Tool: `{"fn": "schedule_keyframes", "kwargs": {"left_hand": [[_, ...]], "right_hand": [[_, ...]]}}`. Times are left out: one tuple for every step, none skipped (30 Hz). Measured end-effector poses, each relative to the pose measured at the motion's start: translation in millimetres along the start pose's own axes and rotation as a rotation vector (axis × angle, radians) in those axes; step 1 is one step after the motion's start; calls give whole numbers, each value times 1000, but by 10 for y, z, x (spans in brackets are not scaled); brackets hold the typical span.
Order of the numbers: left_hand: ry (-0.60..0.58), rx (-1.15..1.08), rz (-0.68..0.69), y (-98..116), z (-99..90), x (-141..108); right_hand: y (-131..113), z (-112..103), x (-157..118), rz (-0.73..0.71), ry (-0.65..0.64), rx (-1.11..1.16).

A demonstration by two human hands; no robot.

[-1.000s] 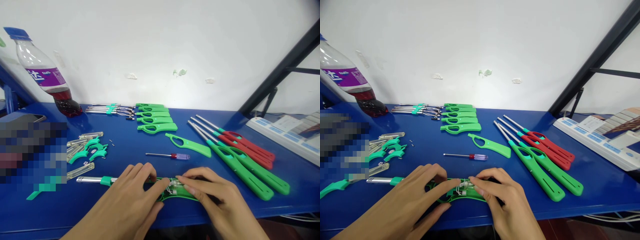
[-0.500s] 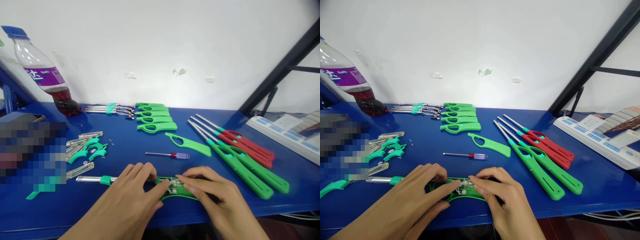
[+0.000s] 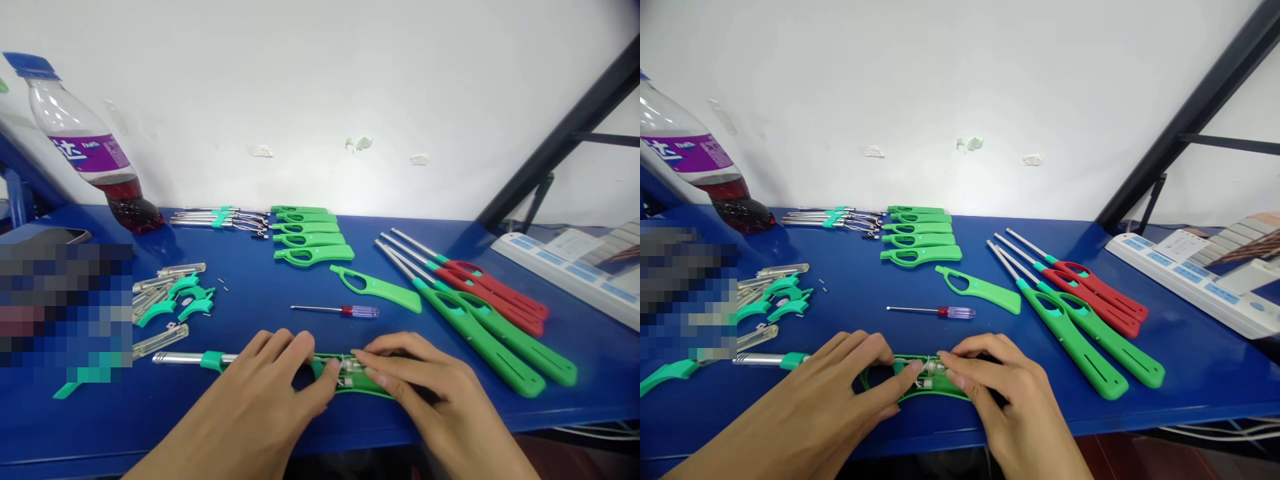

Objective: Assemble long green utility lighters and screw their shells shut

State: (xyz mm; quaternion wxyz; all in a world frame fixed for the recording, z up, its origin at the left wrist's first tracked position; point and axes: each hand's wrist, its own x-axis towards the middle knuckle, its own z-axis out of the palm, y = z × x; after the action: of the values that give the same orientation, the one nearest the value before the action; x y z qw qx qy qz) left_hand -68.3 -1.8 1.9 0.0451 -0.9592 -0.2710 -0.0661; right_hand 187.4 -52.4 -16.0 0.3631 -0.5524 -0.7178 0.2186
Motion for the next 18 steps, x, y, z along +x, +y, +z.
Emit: {"fn": "schedule_keyframes", "kwargs": {"left_hand": [[-10,1,0,3,-6,-3],[-19,0,1,8,-14,-9],[-29,1,-3,15,-25,-17],[-35,0,-8,24,-37,-25],[-39,-2,-12,34,-50,-33],[-43,-5,-22,43,-61,-40],[-47,-10,-33,52,-69,-45],[-52,-14,-43,59,-75,-48],[-57,-17,-55,63,-77,-50],[-55,-17,-58,65,-75,-51],[-56,-18,-60,64,-70,-51],[-54,-18,-57,60,-63,-52],[-52,-19,-51,56,-55,-52],[-50,-20,-50,52,-48,-53],[-47,-21,-49,49,-43,-54],[-46,-22,-47,48,-41,-55],[-42,-22,-46,50,-42,-57],[-39,-23,-45,54,-46,-59]], "right_hand": [[0,0,1,1,2,3],[0,0,0,3,5,7],[0,-1,-1,1,7,8],[0,-1,-3,1,9,9],[0,-2,-4,2,11,8],[0,-2,-5,0,9,9],[2,-1,-6,2,8,10],[4,1,-6,3,7,13],[6,3,-6,3,9,17],[9,5,-5,3,12,21],[12,7,-6,3,16,26],[14,9,-6,2,18,30],[15,10,-7,2,21,33],[14,11,-7,2,22,36],[13,11,-8,5,23,37],[10,10,-8,8,23,38],[7,9,-8,9,23,39],[5,8,-8,9,23,40]]}}
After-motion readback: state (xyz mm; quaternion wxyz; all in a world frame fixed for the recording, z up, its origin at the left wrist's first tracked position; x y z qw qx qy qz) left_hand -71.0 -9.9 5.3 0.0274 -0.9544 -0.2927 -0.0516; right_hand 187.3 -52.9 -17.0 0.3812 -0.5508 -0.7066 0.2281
